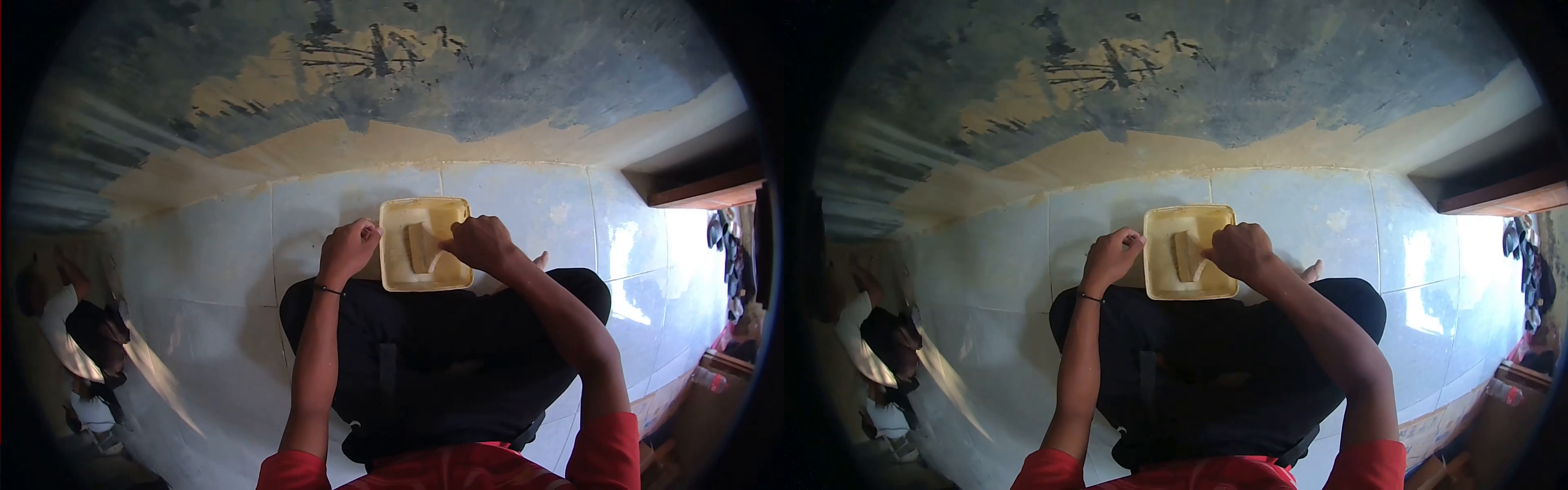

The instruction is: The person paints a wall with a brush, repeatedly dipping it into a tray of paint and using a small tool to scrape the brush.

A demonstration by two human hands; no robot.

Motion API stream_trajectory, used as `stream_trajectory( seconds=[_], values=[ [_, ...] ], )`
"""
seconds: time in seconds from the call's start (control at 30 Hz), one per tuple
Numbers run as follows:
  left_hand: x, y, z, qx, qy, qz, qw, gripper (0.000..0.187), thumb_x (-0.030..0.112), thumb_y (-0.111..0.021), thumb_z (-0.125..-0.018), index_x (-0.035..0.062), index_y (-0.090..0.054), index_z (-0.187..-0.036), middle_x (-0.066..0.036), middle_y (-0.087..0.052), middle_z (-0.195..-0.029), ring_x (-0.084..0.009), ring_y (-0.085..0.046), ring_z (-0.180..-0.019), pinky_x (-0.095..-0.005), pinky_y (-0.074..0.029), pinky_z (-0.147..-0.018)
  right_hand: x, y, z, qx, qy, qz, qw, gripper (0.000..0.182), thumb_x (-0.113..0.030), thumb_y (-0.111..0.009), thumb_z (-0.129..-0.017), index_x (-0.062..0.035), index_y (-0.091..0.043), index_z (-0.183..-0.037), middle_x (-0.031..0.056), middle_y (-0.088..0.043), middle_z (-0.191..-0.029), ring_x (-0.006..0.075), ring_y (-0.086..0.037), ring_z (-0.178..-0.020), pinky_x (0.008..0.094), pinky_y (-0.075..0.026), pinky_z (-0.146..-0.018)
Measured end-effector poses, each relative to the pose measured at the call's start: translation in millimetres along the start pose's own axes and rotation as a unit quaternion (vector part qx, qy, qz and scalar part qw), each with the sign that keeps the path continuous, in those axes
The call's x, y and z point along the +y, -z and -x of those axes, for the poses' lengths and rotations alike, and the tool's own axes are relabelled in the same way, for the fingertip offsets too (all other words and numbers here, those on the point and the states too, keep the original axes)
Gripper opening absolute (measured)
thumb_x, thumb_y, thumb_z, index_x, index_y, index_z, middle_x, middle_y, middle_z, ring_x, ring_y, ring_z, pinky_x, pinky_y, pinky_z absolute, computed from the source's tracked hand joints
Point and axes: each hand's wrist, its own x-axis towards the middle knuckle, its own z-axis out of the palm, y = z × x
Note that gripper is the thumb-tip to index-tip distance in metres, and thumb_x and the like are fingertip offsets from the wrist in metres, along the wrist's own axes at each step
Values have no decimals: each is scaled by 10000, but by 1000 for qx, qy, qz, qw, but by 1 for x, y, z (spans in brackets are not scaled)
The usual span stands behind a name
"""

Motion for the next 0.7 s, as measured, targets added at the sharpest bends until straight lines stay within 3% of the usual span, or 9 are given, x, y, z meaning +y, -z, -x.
stream_trajectory(
  seconds=[0.17,0.23,0.43,0.47,0.53,0.57,0.63,0.7],
  values=[
    [0,-1,-3,-18,17,3,1000,297,333,-593,-857,56,-651,-944,-118,-685,-885,-267,-659,-869,-355,-504,-742,6,-4,-6,-4,8,-15,1000,424,-444,-577,-840,-48,-670,-720,135,-654,-661,291,-664,-649,385,-520,-595],
    [-4,-3,-4,-4,-20,12,1000,307,335,-588,-863,45,-647,-945,-121,-685,-872,-253,-672,-785,-345,-506,-704,10,-6,-8,4,19,-10,1000,435,-458,-569,-841,-48,-671,-736,135,-644,-638,296,-660,-641,387,-519,-595],
    [-6,-2,-3,-6,-17,39,999,318,338,-588,-865,38,-641,-957,-124,-683,-839,-211,-654,-577,-321,-498,-620,12,0,-12,-21,25,-32,999,499,-499,-534,-849,-26,-668,-764,157,-647,-686,320,-653,-661,410,-524,-627],
    [-6,-2,-3,-4,-16,39,999,318,338,-588,-865,38,-641,-957,-124,-683,-839,-211,-654,-577,-321,-498,-620,13,0,-12,-21,27,-31,999,499,-499,-534,-849,-26,-668,-764,157,-647,-686,320,-653,-661,410,-524,-627],
    [-4,-1,-2,-20,20,49,998,305,364,-576,-854,73,-650,-910,-88,-688,-864,-259,-663,-837,-364,-507,-720,14,0,-12,-22,38,-53,998,513,-506,-530,-847,-15,-669,-783,164,-650,-715,328,-650,-668,416,-524,-634],
    [-5,0,-2,-18,20,49,998,305,364,-576,-854,73,-650,-910,-88,-688,-864,-259,-663,-837,-364,-507,-720,15,1,-11,-21,39,-52,998,513,-506,-530,-847,-15,-669,-783,164,-650,-715,328,-650,-668,416,-524,-634],
    [-9,-2,-2,-5,-16,50,999,316,333,-590,-861,35,-642,-953,-124,-683,-839,-210,-655,-586,-317,-495,-620,14,8,-9,-16,36,-59,997,507,-507,-543,-837,-20,-673,-776,163,-646,-699,330,-648,-668,416,-520,-643],
    [-11,-2,-2,-6,-13,49,999,320,334,-588,-861,33,-641,-955,-125,-682,-839,-209,-656,-590,-318,-495,-623,11,19,-6,-14,32,-49,998,503,-507,-551,-832,-24,-674,-762,159,-643,-682,326,-648,-669,416,-519,-649]
  ],
)
